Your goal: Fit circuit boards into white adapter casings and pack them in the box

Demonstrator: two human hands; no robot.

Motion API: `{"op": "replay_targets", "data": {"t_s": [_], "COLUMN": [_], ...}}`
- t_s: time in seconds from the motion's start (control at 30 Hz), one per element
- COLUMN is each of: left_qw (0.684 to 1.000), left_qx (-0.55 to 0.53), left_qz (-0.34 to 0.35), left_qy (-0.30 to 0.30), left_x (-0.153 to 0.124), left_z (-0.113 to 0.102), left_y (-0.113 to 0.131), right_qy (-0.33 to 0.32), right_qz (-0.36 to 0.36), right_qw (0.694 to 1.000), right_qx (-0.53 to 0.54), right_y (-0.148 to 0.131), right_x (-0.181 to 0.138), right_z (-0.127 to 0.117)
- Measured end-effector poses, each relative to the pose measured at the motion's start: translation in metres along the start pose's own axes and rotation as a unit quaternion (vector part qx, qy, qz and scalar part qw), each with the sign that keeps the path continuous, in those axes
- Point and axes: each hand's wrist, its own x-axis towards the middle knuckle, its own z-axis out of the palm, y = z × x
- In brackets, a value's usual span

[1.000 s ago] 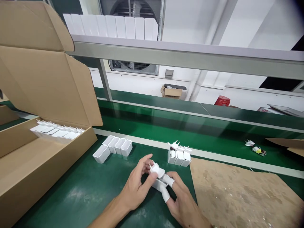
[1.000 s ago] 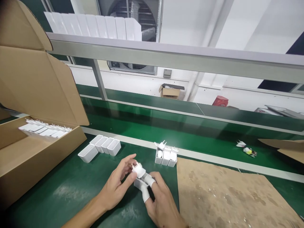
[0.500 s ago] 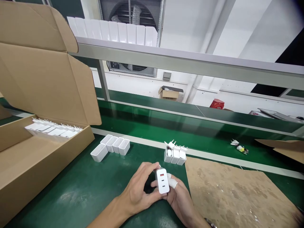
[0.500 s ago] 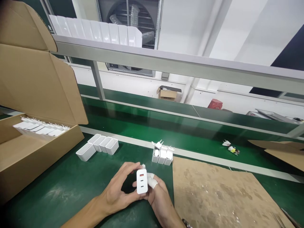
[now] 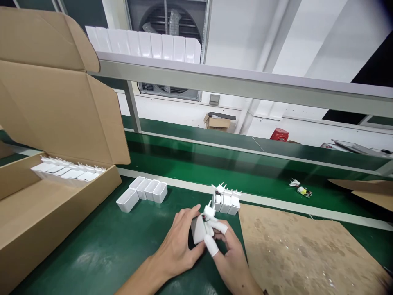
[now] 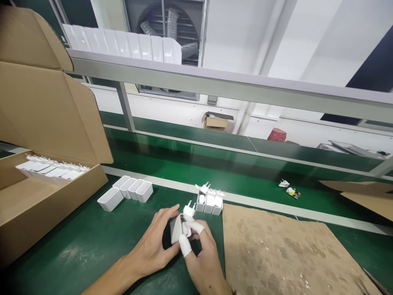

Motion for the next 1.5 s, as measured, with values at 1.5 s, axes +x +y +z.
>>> {"op": "replay_targets", "data": {"t_s": [1.5], "left_qw": [0.993], "left_qx": [0.037], "left_qz": [0.027], "left_qy": [-0.112], "left_x": [0.114], "left_z": [-0.004], "left_y": [-0.027], "right_qy": [0.019], "right_qz": [-0.279], "right_qw": [0.877], "right_qx": [-0.391], "right_y": [0.026], "right_x": [0.016], "right_z": [-0.013]}}
